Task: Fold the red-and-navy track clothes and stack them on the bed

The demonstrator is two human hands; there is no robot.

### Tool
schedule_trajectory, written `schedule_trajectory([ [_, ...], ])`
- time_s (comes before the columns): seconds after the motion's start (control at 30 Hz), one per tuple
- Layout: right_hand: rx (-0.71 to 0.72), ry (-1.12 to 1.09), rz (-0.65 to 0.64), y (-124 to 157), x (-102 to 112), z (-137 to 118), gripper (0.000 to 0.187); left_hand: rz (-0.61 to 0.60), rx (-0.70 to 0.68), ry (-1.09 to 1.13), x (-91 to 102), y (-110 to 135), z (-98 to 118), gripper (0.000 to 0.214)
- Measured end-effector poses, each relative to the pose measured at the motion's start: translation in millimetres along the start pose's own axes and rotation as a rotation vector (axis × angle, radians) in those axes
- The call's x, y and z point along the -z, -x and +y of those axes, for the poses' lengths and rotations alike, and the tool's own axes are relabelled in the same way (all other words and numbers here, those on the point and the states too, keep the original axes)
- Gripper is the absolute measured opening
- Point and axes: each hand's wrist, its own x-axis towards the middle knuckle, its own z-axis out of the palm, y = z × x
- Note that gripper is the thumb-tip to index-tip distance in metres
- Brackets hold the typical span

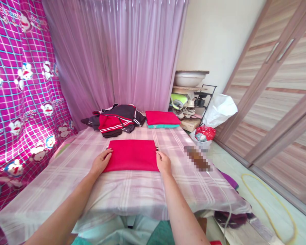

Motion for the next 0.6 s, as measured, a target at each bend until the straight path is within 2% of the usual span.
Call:
schedule_trajectory([
  [0.13,0.007,0.07,0.013,1.2,0.3,-0.6,0.036,0.0,-0.007,0.001,0.6,-0.1,1.3,0.037],
  [0.27,0.027,0.228,0.063,0.7,2.8,-1.7,0.038,-0.003,-0.008,-0.002,1.3,0.0,2.4,0.037],
  [0.43,0.061,0.425,0.063,0.3,4.4,-4.1,0.04,-0.001,-0.008,-0.01,1.9,0.6,2.9,0.035],
  [0.6,0.077,0.541,0.091,3.4,0.3,-5.4,0.042,-0.008,-0.007,-0.018,1.9,0.6,3.1,0.037],
])
